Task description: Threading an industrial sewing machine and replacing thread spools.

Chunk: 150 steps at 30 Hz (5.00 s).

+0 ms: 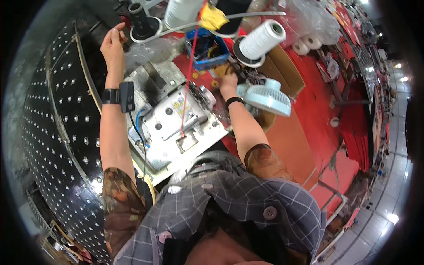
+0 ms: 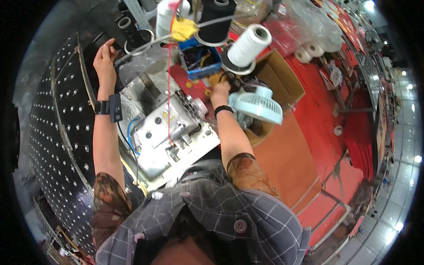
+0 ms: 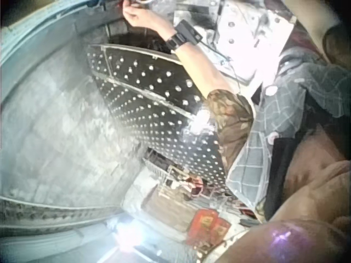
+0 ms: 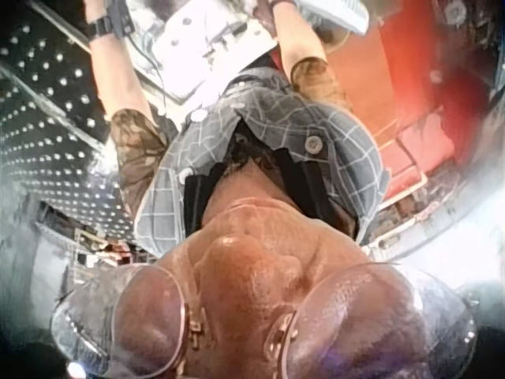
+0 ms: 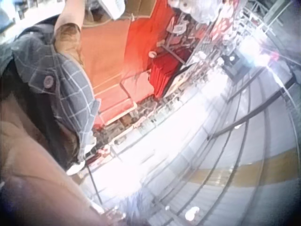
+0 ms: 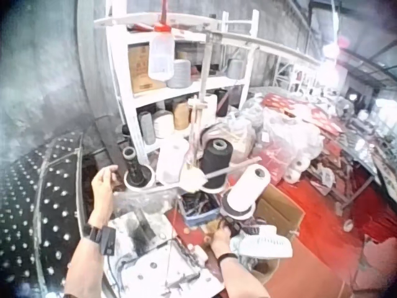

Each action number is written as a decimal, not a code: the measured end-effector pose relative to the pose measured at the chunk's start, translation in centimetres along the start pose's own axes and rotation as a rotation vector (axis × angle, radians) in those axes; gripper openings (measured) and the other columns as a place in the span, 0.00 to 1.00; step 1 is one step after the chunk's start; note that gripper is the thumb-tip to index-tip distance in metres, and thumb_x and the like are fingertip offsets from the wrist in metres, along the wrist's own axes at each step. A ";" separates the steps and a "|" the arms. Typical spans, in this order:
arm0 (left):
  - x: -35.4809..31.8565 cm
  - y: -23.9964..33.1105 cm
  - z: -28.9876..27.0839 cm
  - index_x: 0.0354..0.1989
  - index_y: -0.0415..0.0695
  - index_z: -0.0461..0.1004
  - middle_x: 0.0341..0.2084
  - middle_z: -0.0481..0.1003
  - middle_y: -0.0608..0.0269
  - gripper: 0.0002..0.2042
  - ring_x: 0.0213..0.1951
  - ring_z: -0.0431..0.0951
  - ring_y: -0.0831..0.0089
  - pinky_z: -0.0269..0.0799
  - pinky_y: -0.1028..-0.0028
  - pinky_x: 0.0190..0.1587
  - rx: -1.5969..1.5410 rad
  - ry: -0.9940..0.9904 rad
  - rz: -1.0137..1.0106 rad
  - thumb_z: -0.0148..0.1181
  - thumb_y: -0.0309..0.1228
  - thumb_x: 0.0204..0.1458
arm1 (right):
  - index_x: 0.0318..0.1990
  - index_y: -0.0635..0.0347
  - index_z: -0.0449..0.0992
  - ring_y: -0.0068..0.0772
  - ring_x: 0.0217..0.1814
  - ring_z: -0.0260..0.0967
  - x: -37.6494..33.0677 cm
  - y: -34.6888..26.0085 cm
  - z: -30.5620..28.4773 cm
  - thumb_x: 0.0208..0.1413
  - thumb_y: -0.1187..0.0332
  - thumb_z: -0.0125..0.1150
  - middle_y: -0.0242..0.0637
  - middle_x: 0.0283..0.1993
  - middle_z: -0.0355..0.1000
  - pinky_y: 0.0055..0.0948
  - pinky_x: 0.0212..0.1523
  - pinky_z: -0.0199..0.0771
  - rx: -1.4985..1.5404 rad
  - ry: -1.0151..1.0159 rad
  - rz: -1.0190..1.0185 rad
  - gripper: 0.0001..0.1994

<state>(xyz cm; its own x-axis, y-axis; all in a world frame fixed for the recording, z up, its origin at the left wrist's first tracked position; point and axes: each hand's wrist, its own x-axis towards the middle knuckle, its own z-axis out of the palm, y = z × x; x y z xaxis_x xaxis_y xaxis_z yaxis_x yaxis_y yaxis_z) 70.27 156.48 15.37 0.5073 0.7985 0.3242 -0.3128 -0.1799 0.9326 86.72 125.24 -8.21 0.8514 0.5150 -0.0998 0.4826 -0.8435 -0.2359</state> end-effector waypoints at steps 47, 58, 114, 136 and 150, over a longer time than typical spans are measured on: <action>5.0 2.1 -4.0 0.37 0.38 0.77 0.28 0.76 0.70 0.19 0.30 0.71 0.85 0.65 0.82 0.36 0.303 0.229 -0.027 0.68 0.42 0.43 | 0.30 0.60 0.68 0.12 0.20 0.54 0.8 -13.5 -17.1 0.52 0.59 0.59 0.23 0.20 0.60 0.18 0.18 0.51 1.013 -0.801 -0.330 0.13; 2.7 2.0 -2.1 0.30 0.46 0.74 0.13 0.62 0.79 0.15 0.12 0.56 0.88 0.48 0.82 0.15 0.067 0.230 -0.359 0.67 0.44 0.43 | 0.35 0.67 0.70 0.36 0.34 0.69 0.0 -18.7 -18.0 0.43 0.45 0.62 0.44 0.30 0.71 0.32 0.38 0.67 0.747 -0.536 -0.566 0.28; -2.0 -8.4 10.1 0.46 0.33 0.71 0.40 0.75 0.55 0.25 0.43 0.73 0.73 0.66 0.74 0.48 0.287 -0.367 -0.367 0.65 0.39 0.44 | 0.28 0.63 0.72 0.46 0.31 0.70 3.5 -10.9 -13.2 0.47 0.68 0.59 0.46 0.26 0.70 0.40 0.31 0.69 0.384 0.340 -0.578 0.07; 6.8 -5.7 8.5 0.46 0.37 0.72 0.33 0.76 0.50 0.16 0.33 0.78 0.62 0.71 0.70 0.36 0.614 -0.192 0.282 0.55 0.26 0.47 | 0.47 0.64 0.67 0.55 0.55 0.55 10.2 -19.9 -22.2 0.37 0.60 0.68 0.56 0.51 0.59 0.42 0.55 0.58 0.421 0.643 -0.504 0.29; 8.2 -3.5 6.4 0.32 0.42 0.69 0.17 0.66 0.70 0.06 0.18 0.65 0.83 0.61 0.82 0.21 -0.469 -0.313 -0.303 0.52 0.32 0.54 | 0.42 0.63 0.69 0.52 0.54 0.57 9.6 -19.6 -23.9 0.35 0.71 0.69 0.49 0.51 0.56 0.40 0.53 0.61 0.656 0.700 -0.659 0.23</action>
<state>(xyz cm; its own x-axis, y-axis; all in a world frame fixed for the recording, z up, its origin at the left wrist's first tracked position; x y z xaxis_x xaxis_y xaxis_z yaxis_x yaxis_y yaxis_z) 80.72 159.99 15.75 0.8166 0.5563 0.1539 -0.4007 0.3545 0.8449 90.37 143.07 18.51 0.5019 0.4545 0.7359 0.8492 -0.0973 -0.5191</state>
